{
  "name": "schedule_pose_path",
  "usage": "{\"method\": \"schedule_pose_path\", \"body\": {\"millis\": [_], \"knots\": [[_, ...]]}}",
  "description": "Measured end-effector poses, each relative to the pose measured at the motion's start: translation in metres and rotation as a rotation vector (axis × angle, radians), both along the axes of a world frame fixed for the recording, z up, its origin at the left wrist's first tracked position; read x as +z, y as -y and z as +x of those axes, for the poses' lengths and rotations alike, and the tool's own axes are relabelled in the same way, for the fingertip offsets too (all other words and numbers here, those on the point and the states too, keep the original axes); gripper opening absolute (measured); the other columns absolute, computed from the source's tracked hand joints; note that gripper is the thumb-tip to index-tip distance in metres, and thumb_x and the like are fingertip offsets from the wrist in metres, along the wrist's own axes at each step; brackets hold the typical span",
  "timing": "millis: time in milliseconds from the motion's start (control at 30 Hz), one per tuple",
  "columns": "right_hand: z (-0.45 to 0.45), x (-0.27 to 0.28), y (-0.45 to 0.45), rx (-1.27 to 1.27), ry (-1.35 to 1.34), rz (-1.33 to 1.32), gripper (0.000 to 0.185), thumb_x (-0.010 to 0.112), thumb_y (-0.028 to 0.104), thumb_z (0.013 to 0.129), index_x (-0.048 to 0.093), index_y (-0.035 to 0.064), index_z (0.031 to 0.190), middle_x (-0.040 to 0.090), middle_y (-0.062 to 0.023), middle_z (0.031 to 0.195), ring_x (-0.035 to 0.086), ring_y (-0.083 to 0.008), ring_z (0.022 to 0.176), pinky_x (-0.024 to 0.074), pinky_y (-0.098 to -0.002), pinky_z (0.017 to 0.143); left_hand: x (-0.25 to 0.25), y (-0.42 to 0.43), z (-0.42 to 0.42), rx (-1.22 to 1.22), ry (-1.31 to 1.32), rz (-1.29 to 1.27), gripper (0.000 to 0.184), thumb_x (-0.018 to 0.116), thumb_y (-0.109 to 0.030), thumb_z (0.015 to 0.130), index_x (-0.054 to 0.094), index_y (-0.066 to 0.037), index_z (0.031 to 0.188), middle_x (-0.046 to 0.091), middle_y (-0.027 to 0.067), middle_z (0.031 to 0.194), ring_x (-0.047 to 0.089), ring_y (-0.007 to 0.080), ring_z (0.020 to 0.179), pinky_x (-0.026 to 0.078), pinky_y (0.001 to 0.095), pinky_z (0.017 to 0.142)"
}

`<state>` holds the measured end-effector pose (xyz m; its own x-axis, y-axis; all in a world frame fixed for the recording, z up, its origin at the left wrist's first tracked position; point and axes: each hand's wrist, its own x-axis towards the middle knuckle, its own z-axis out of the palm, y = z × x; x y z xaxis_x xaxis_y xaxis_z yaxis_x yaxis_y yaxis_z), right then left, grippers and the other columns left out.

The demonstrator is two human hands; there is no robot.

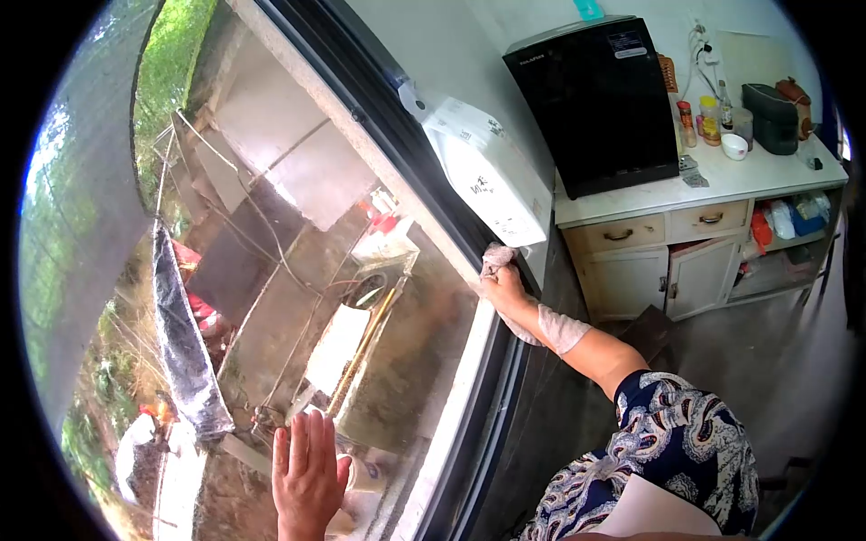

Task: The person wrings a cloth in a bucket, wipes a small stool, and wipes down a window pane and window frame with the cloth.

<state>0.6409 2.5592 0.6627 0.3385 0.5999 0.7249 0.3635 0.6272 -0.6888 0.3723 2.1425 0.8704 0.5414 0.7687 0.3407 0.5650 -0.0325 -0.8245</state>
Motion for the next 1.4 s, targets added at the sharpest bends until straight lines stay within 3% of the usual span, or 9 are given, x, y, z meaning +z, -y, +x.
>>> {"method": "schedule_pose_path", "body": {"millis": [433,667,700,767,1000,1067,1133,1300,1400], "knots": [[-0.011,-0.008,0.067,0.173,-0.015,0.015,0.040,0.061,0.017,0.081,0.058,-0.0032,0.114,0.054,-0.0278,0.119,0.046,-0.0453,0.115,0.0343,-0.0484,0.103,0.010,0.063,-0.017,0.129,0.017,-0.050,0.061,0.059,-0.037,0.088,0.045,-0.009,0.141,0.040,0.0087,0.147,0.038,0.0267,0.136,0.033,0.0466,0.111],[-0.007,0.012,0.089,0.387,0.087,-0.073,0.038,0.076,0.029,0.077,0.065,-0.0070,0.083,0.067,-0.0235,0.076,0.068,-0.0335,0.072,0.0520,-0.0394,0.065,-0.004,0.119,-0.071,0.183,-0.086,-0.029,0.057,0.057,-0.032,0.087,0.047,-0.001,0.135,0.040,0.0155,0.145,0.033,0.0361,0.137,0.028,0.0549,0.112],[-0.006,0.009,0.086,0.395,0.197,-0.368,0.038,0.077,0.029,0.076,0.067,-0.0064,0.084,0.068,-0.0228,0.079,0.069,-0.0274,0.073,0.0524,-0.0369,0.066,-0.006,0.132,-0.072,0.244,-0.060,-0.048,0.057,0.056,-0.029,0.088,0.045,-0.001,0.136,0.039,0.0154,0.145,0.033,0.0361,0.137,0.028,0.0557,0.112],[-0.010,-0.004,0.080,0.539,0.239,-0.226,0.054,0.078,0.043,0.072,0.064,-0.0093,0.074,0.065,-0.0240,0.073,0.067,-0.0338,0.070,0.0515,-0.0404,0.065,-0.014,0.151,-0.080,0.281,-0.032,-0.032,0.055,0.056,-0.023,0.089,0.042,-0.002,0.138,0.038,0.0154,0.146,0.031,0.0359,0.138,0.028,0.0563,0.112],[-0.027,0.018,0.155,0.748,0.456,-0.096,0.029,0.075,0.029,0.076,0.069,0.0008,0.076,0.066,-0.0191,0.071,0.067,-0.0335,0.071,0.0520,-0.0378,0.064,-0.038,0.176,-0.033,0.392,0.025,0.178,0.032,0.050,-0.017,0.097,0.055,-0.002,0.125,0.052,0.0148,0.135,0.044,0.0357,0.131,0.031,0.0532,0.112],[-0.031,0.020,0.177,0.858,0.544,-0.204,0.024,0.074,0.020,0.080,0.071,0.0018,0.095,0.071,-0.0154,0.094,0.069,-0.0253,0.085,0.0532,-0.0324,0.078,-0.048,0.159,-0.005,0.290,0.069,0.140,0.027,0.054,-0.013,0.094,0.060,-0.005,0.119,0.052,0.0133,0.134,0.043,0.0347,0.132,0.030,0.0532,0.112],[-0.046,0.022,0.201,0.910,0.414,0.112,0.023,0.069,0.021,0.082,0.068,0.0031,0.096,0.067,-0.0190,0.084,0.068,-0.0297,0.078,0.0558,-0.0372,0.072,-0.056,0.138,0.020,0.186,0.119,0.055,0.024,0.059,-0.013,0.091,0.064,-0.009,0.114,0.053,0.0125,0.132,0.042,0.0348,0.132,0.031,0.0539,0.111],[-0.073,0.014,0.245,1.187,0.434,-0.120,0.028,0.071,0.016,0.079,0.066,0.0045,0.104,0.063,-0.0195,0.101,0.066,-0.0340,0.092,0.0526,-0.0413,0.086,-0.040,0.065,0.063,-0.003,0.168,-0.064,0.016,0.066,-0.012,0.087,0.068,-0.011,0.103,0.058,0.0094,0.126,0.050,0.0315,0.125,0.040,0.0509,0.104],[-0.084,0.009,0.253,1.090,0.495,0.264,0.041,0.070,0.013,0.082,0.059,0.0046,0.121,0.056,-0.0178,0.119,0.061,-0.0328,0.104,0.0481,-0.0417,0.095,-0.022,0.025,0.072,-0.011,0.192,-0.133,0.020,0.065,-0.009,0.086,0.068,-0.008,0.106,0.058,0.0097,0.127,0.053,0.0305,0.122,0.043,0.0501,0.102]]}}
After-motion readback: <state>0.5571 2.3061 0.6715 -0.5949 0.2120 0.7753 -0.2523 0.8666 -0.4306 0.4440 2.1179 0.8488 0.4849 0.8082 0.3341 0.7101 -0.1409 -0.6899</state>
